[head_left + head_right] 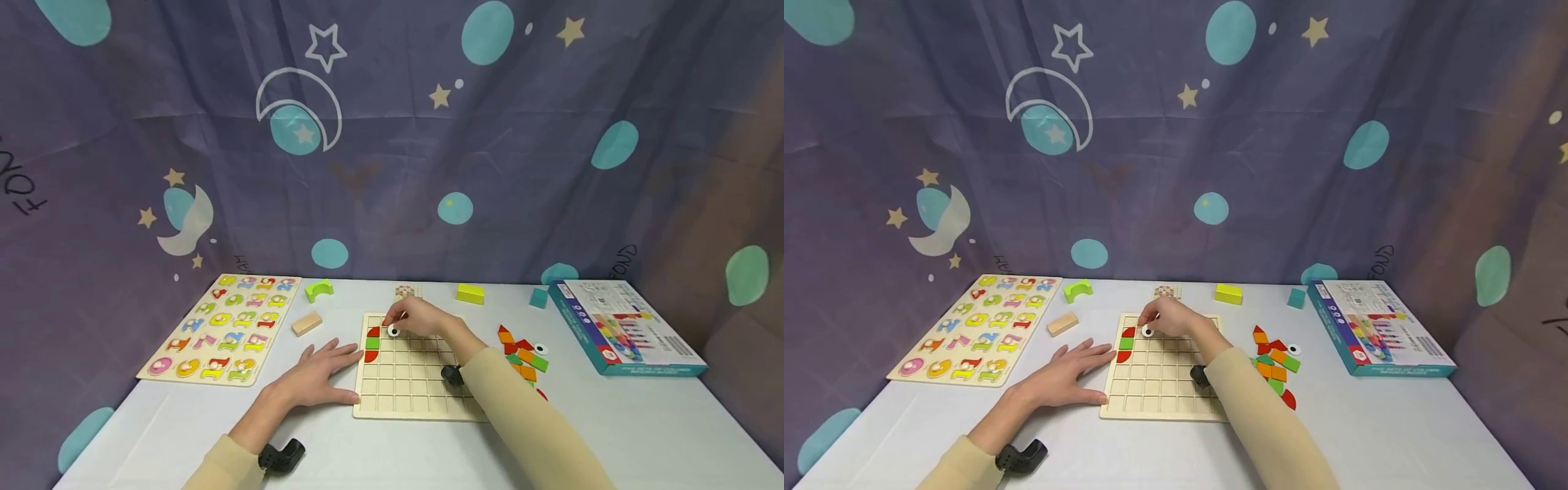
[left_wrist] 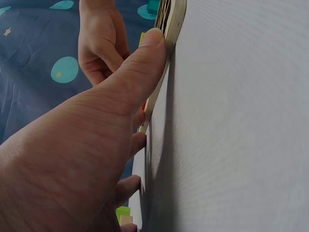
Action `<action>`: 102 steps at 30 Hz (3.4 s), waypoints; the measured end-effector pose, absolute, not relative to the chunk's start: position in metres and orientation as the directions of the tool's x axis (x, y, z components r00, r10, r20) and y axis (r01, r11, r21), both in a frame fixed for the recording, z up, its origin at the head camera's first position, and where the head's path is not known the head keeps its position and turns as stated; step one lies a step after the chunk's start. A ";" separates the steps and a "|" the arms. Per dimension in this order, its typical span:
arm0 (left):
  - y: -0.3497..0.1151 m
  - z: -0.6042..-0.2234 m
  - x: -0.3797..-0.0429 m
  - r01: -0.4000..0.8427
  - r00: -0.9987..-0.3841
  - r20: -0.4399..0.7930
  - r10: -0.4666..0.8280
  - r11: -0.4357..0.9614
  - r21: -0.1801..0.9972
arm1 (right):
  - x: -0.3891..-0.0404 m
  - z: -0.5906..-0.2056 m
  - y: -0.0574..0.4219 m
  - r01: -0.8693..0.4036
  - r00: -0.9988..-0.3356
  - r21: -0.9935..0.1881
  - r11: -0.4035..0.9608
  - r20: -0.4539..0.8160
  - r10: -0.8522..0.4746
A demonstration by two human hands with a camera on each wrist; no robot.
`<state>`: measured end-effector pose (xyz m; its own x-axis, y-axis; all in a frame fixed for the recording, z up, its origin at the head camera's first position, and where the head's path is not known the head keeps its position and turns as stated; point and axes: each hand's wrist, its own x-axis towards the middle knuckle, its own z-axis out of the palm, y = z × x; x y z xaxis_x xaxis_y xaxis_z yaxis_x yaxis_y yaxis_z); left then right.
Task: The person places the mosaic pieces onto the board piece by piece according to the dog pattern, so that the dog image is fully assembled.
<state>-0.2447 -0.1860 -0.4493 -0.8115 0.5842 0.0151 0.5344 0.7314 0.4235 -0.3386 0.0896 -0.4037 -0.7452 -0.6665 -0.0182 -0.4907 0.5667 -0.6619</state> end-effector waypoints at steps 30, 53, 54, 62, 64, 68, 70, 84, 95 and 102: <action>-0.186 -0.448 -0.244 0.544 -0.807 0.022 0.591 0.728 0.417 | -0.342 -0.413 0.073 -0.532 -0.767 -0.557 0.638 -0.001 -0.641; -0.187 -0.448 -0.243 0.545 -0.808 0.027 0.589 0.729 0.415 | -0.342 -0.412 0.072 -0.543 -0.753 -0.545 0.639 -0.021 -0.658; -0.187 -0.448 -0.243 0.543 -0.808 0.025 0.588 0.729 0.417 | -0.342 -0.412 0.073 -0.546 -0.748 -0.550 0.633 -0.021 -0.663; -0.186 -0.449 -0.244 0.530 -0.815 0.013 0.579 0.738 0.417 | -0.339 -0.402 0.092 -0.521 -0.760 -0.593 0.614 -0.005 -0.650; -0.185 -0.449 -0.244 0.529 -0.816 0.013 0.578 0.737 0.420 | -0.338 -0.398 0.101 -0.525 -0.761 -0.593 0.611 0.006 -0.648; -0.185 -0.448 -0.244 0.529 -0.815 0.012 0.580 0.734 0.425 | -0.332 -0.389 0.123 -0.511 -0.766 -0.624 0.590 0.019 -0.643; -0.185 -0.448 -0.244 0.529 -0.815 0.013 0.580 0.734 0.426 | -0.328 -0.386 0.135 -0.492 -0.777 -0.643 0.587 0.020 -0.629; -0.189 -0.449 -0.243 0.522 -0.819 0.016 0.574 0.732 0.438 | -0.301 -0.392 0.224 -0.358 -0.868 -0.666 0.654 -0.020 -0.496; -0.186 -0.447 -0.242 0.521 -0.814 0.016 0.580 0.719 0.461 | -0.286 -0.397 0.266 -0.256 -0.904 -0.674 0.693 -0.086 -0.418; -0.184 -0.447 -0.243 0.527 -0.810 0.016 0.586 0.717 0.456 | -0.277 -0.400 0.285 -0.228 -0.912 -0.686 0.691 -0.098 -0.399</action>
